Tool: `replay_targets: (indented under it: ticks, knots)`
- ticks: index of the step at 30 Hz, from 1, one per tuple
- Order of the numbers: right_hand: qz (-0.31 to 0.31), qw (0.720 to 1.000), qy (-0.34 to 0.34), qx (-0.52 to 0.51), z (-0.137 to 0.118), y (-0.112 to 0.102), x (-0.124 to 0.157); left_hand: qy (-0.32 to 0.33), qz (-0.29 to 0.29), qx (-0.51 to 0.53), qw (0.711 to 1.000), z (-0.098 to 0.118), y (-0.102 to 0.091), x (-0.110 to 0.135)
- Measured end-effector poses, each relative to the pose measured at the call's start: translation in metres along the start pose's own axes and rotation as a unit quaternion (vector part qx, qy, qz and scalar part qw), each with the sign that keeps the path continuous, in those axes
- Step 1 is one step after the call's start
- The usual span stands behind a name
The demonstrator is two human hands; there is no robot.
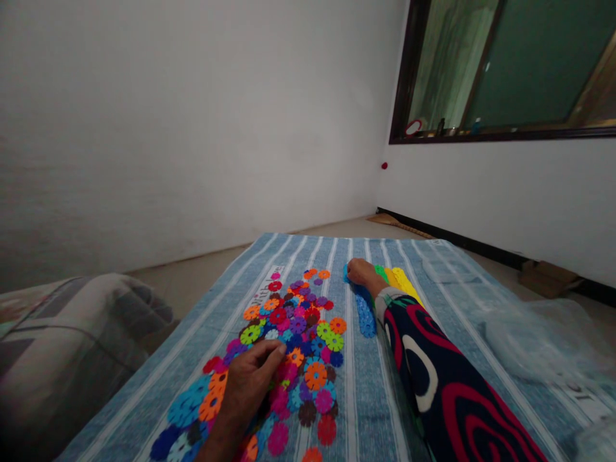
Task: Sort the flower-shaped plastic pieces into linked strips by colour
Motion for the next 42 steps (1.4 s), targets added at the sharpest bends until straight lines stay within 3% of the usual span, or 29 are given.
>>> replay_targets:
  ticks: [9, 17, 28, 42]
  knots:
    - [-0.024, 0.999, -0.003, 0.046, 0.003, -0.001, 0.004, -0.001, -0.016, -0.023, 1.0, -0.006, 0.005, 0.0]
    - [0.007, 0.995, -0.028, 0.092, -0.003, -0.009, 0.01, -0.027, -0.028, -0.04, 0.998, -0.012, 0.007, 0.002]
    - [-0.024, 0.973, -0.158, 0.166, -0.04, -0.001, 0.02, -0.007, -0.055, -0.054, 0.997, -0.003, 0.011, 0.002]
    - [-0.024, 0.978, -0.125, 0.168, -0.044, 0.003, 0.02, -0.003, -0.06, -0.052, 0.997, -0.002, 0.01, 0.003]
Point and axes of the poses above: each hand's wrist, its own x-axis away from the middle knuckle, its own y-axis out of the palm, z = x × y, the point moved 7 cm from there along -x, towards the middle knuckle, and after that the axes turned 2 degrees about -x, right-handed, at the moved point
